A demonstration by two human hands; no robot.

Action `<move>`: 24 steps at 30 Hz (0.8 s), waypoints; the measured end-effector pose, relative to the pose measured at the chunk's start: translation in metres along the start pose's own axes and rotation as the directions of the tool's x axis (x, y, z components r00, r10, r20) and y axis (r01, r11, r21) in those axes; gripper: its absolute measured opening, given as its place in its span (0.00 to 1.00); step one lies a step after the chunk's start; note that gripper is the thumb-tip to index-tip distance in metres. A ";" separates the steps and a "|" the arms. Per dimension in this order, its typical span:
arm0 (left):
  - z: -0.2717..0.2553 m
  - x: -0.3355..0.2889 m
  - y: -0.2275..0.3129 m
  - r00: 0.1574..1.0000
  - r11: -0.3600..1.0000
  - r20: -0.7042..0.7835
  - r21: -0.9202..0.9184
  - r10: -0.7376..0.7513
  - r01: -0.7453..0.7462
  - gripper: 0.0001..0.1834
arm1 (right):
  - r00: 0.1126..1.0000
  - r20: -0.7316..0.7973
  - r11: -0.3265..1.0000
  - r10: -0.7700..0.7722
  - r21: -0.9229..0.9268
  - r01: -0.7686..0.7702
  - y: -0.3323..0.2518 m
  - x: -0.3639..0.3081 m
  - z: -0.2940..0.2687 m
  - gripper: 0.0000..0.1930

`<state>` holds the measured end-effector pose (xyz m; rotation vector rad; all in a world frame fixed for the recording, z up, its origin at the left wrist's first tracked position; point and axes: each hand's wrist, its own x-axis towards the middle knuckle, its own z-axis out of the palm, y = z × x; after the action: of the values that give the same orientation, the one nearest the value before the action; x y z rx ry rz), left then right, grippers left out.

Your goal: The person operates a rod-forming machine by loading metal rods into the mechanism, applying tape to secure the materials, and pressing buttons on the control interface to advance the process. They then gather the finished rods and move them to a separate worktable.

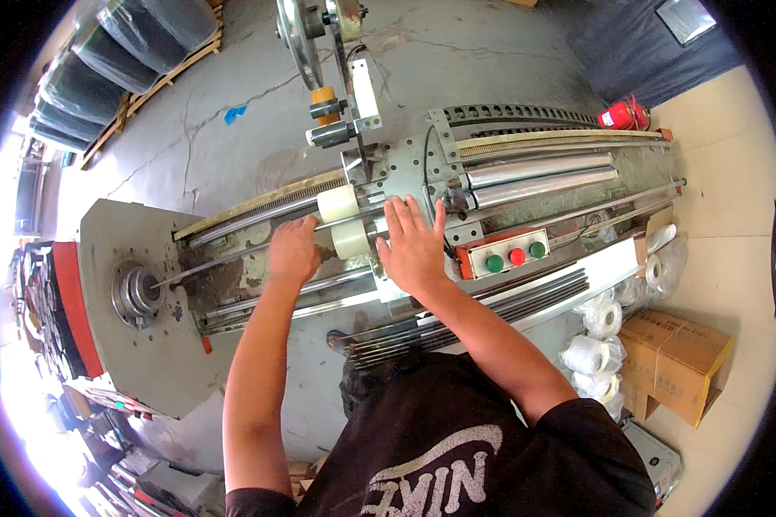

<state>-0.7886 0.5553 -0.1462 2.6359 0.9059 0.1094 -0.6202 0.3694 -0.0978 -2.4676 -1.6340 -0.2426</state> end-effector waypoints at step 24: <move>-0.008 -0.062 -0.172 0.981 0.981 -0.013 0.009 -0.195 0.195 0.20 | 0.804 0.543 0.636 0.245 0.536 -0.556 0.027 0.161 0.105 0.27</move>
<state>-0.9396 0.6461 -0.1964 2.5413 1.1652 0.0717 -0.5287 0.5275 -0.1646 -2.2541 -0.9162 0.8716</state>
